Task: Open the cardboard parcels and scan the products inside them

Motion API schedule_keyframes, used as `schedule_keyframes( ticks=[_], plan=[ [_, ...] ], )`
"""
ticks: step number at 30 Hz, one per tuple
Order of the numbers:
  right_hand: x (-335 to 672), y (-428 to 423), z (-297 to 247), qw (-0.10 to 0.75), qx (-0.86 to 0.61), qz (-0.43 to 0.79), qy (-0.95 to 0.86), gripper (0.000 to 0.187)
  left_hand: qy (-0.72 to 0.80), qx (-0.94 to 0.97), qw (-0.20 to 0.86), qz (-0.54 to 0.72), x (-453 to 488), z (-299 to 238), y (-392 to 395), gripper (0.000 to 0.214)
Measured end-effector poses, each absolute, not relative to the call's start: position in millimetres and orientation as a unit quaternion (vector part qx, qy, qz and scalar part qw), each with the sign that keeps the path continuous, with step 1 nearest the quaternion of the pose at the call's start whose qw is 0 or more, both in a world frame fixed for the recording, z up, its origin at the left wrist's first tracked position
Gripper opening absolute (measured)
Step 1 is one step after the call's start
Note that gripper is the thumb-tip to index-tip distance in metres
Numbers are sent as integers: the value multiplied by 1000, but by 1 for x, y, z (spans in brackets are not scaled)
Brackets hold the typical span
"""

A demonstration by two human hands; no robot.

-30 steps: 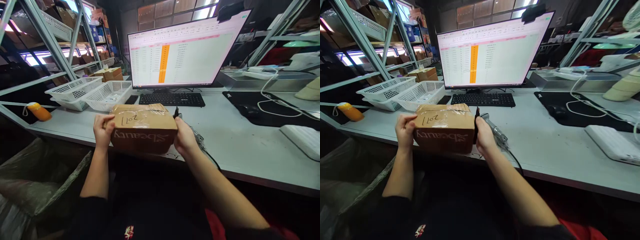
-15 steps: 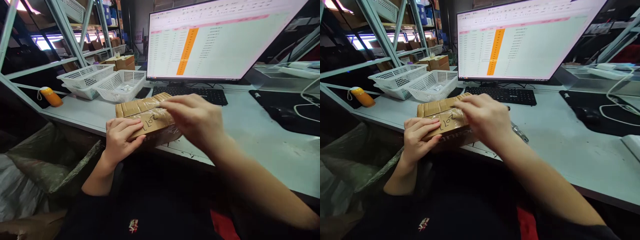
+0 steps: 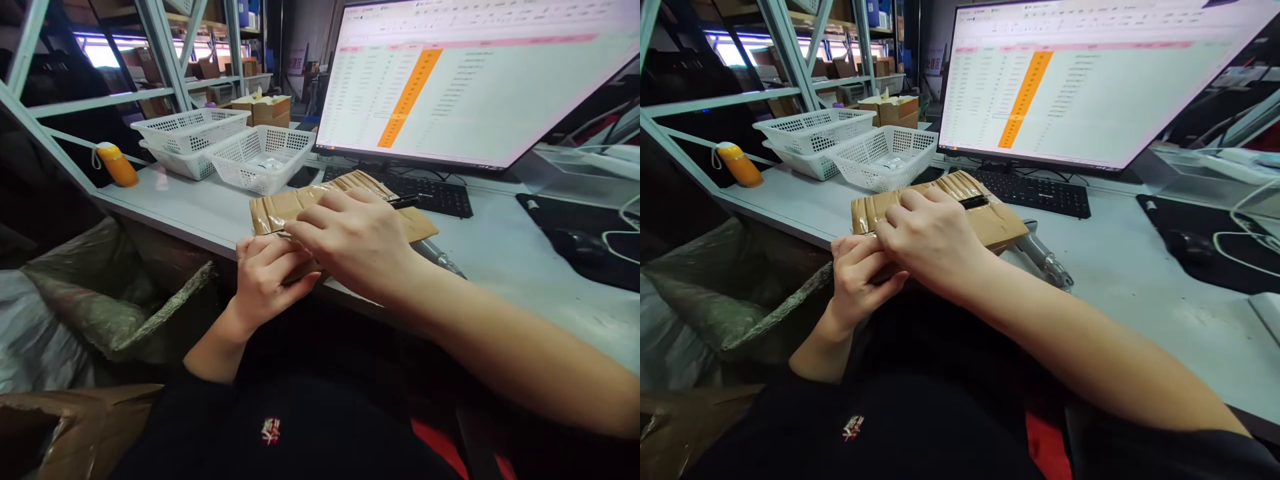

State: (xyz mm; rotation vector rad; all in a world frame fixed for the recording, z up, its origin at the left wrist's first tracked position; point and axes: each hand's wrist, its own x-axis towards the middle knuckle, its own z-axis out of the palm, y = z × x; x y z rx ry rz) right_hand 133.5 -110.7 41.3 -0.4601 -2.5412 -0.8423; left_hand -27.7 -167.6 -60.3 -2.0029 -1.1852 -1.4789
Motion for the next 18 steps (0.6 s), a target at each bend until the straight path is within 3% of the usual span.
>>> schedule_keyframes(
  ticks=[13, 18],
  plan=[
    [162, -110, 55, 158, -228, -345, -897, 33, -432, -712, 187, -522, -29, -59, -166, 21],
    [187, -102, 62, 156, -274, -292, -903, 35, -437, -722, 143, -517, -27, -56, -160, 20]
  ],
)
